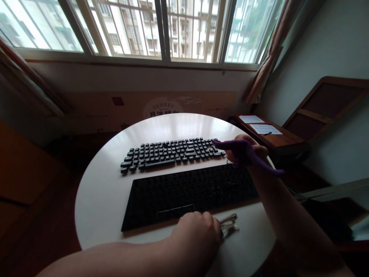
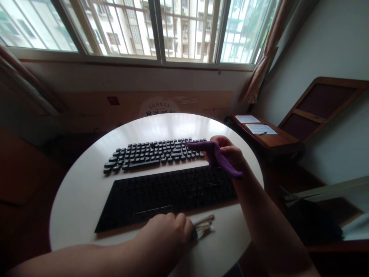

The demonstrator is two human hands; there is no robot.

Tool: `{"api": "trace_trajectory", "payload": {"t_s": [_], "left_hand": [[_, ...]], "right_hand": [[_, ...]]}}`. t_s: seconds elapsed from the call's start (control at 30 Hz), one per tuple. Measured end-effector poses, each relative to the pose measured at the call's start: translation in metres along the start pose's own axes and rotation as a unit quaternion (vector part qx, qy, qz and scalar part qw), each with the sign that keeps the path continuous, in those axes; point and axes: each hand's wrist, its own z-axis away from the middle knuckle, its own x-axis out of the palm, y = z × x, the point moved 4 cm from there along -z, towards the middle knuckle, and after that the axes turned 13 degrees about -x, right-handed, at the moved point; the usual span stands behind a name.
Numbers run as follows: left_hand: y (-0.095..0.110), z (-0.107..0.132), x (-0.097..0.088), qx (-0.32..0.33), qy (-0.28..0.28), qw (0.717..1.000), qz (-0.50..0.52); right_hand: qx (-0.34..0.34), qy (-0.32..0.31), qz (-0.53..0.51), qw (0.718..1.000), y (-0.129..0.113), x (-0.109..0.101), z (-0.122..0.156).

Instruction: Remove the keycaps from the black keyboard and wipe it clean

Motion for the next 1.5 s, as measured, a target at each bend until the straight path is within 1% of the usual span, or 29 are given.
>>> {"api": "trace_trajectory", "payload": {"t_s": [0.07,0.1,0.17,0.23,0.3,0.37,0.4,0.43,0.47,0.5,0.6,0.67,0.73,0.83,0.93,1.03,1.1,1.2,1.27,1.33,1.43,1.5], "left_hand": [[0.000,0.003,-0.004,0.010,0.030,0.999,0.004],[-0.002,0.005,-0.009,0.014,0.052,0.998,0.008],[-0.008,0.009,-0.025,0.019,0.108,0.994,0.021],[-0.023,0.012,-0.047,-0.009,0.185,0.982,0.041],[-0.043,0.015,-0.069,-0.043,0.286,0.954,0.077],[-0.065,0.016,-0.083,-0.063,0.384,0.915,0.105],[-0.076,0.014,-0.086,-0.078,0.421,0.897,0.113],[-0.086,0.012,-0.087,-0.088,0.445,0.883,0.121],[-0.095,0.007,-0.086,-0.089,0.454,0.877,0.132],[-0.102,0.002,-0.083,-0.082,0.448,0.877,0.152],[-0.118,-0.013,-0.075,-0.053,0.418,0.867,0.266],[-0.125,-0.021,-0.071,-0.036,0.398,0.851,0.342],[-0.130,-0.025,-0.069,-0.029,0.379,0.826,0.416],[-0.132,-0.028,-0.065,-0.013,0.344,0.794,0.501],[-0.131,-0.027,-0.063,0.017,0.315,0.773,0.551],[-0.129,-0.027,-0.063,0.038,0.289,0.740,0.606],[-0.130,-0.028,-0.063,0.032,0.279,0.716,0.639],[-0.132,-0.031,-0.063,-0.005,0.267,0.674,0.689],[-0.135,-0.033,-0.062,-0.029,0.262,0.646,0.716],[-0.138,-0.033,-0.061,-0.050,0.264,0.625,0.733],[-0.144,-0.032,-0.060,-0.081,0.267,0.600,0.750],[-0.146,-0.032,-0.060,-0.096,0.262,0.595,0.754]], "right_hand": [[-0.014,-0.024,-0.042,0.999,-0.002,0.010,0.000],[-0.016,-0.032,-0.059,0.998,-0.004,0.015,0.000],[-0.006,-0.037,-0.075,0.996,-0.005,0.024,-0.001],[0.013,-0.023,-0.078,0.997,-0.005,0.032,-0.002],[0.029,-0.021,-0.074,0.997,-0.004,0.038,-0.003],[0.040,-0.052,-0.065,0.996,-0.001,0.044,-0.004],[0.045,-0.074,-0.061,0.994,0.001,0.047,-0.005],[0.050,-0.095,-0.059,0.992,0.003,0.050,-0.005],[0.054,-0.110,-0.063,0.990,0.005,0.052,-0.005],[0.056,-0.120,-0.072,0.989,0.007,0.054,-0.005],[0.053,-0.131,-0.114,0.983,0.012,0.058,-0.005],[0.058,-0.129,-0.130,0.981,0.016,0.059,-0.005],[0.075,-0.125,-0.136,0.980,0.020,0.060,-0.005],[0.105,-0.114,-0.142,0.978,0.025,0.062,-0.005],[0.120,-0.091,-0.154,0.977,0.027,0.064,-0.007],[0.126,-0.076,-0.169,0.975,0.028,0.067,-0.008],[0.126,-0.075,-0.178,0.973,0.028,0.068,-0.008],[0.125,-0.088,-0.168,0.974,0.028,0.070,-0.008],[0.129,-0.091,-0.138,0.978,0.030,0.070,-0.009],[0.129,-0.076,-0.090,0.985,0.032,0.068,-0.010],[0.110,-0.052,-0.038,0.992,0.034,0.065,-0.012],[0.094,-0.064,-0.014,0.993,0.034,0.067,-0.013]]}}
